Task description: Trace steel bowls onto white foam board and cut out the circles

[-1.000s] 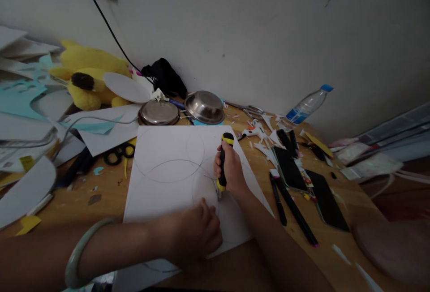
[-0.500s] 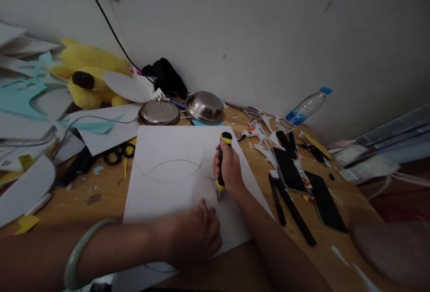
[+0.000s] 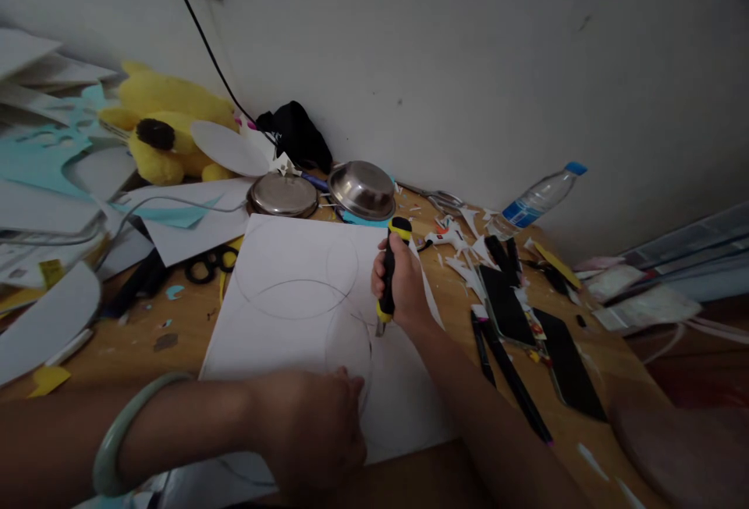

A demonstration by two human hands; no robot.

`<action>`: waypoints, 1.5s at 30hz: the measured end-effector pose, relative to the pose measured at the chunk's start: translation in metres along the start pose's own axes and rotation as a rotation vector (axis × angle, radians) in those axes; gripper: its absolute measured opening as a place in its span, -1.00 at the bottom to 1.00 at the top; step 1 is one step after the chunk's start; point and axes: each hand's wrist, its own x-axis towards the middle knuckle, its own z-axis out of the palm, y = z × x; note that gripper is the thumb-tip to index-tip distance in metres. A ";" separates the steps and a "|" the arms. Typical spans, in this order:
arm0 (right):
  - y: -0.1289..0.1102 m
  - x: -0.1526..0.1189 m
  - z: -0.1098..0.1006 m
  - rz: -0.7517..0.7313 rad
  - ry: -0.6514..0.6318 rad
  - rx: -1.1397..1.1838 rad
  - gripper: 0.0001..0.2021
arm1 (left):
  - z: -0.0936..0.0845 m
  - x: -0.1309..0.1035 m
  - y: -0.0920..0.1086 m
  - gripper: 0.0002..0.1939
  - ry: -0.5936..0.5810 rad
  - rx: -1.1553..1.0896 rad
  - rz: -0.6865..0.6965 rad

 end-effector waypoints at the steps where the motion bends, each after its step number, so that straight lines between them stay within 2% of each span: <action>1: 0.001 0.003 0.002 -0.009 -0.033 -0.009 -0.67 | 0.000 -0.001 -0.003 -0.65 0.036 -0.008 0.007; 4: 0.005 0.011 0.005 0.012 -0.112 0.021 -0.65 | -0.001 -0.003 -0.010 -0.71 0.150 -0.003 -0.026; 9: 0.009 0.015 0.009 0.053 -0.129 0.078 -0.63 | -0.001 -0.003 -0.014 -0.90 0.261 0.071 -0.128; 13: 0.010 0.016 0.011 0.075 -0.136 0.065 -0.62 | 0.010 -0.002 -0.012 -0.78 0.335 0.183 -0.322; 16: 0.014 0.016 0.014 0.030 -0.104 -0.023 -0.61 | 0.016 0.001 -0.011 -0.67 0.308 0.187 -0.418; 19: 0.018 0.016 0.019 -0.027 -0.097 -0.146 -0.61 | 0.016 0.003 -0.012 -0.61 0.246 0.176 -0.394; 22: 0.020 0.018 0.023 -0.055 -0.122 -0.171 -0.61 | 0.014 0.003 -0.015 -0.62 0.214 0.186 -0.341; 30: 0.023 0.026 0.029 -0.009 -0.285 -0.126 -0.61 | 0.015 0.003 -0.019 -0.62 0.227 0.204 -0.235; 38: 0.023 0.029 0.028 0.073 -0.388 -0.120 -0.59 | 0.013 0.003 -0.021 -0.64 0.221 0.162 -0.177; 45: 0.025 0.037 0.036 0.068 -0.460 -0.098 -0.60 | 0.012 0.003 -0.022 -0.64 0.230 0.175 -0.166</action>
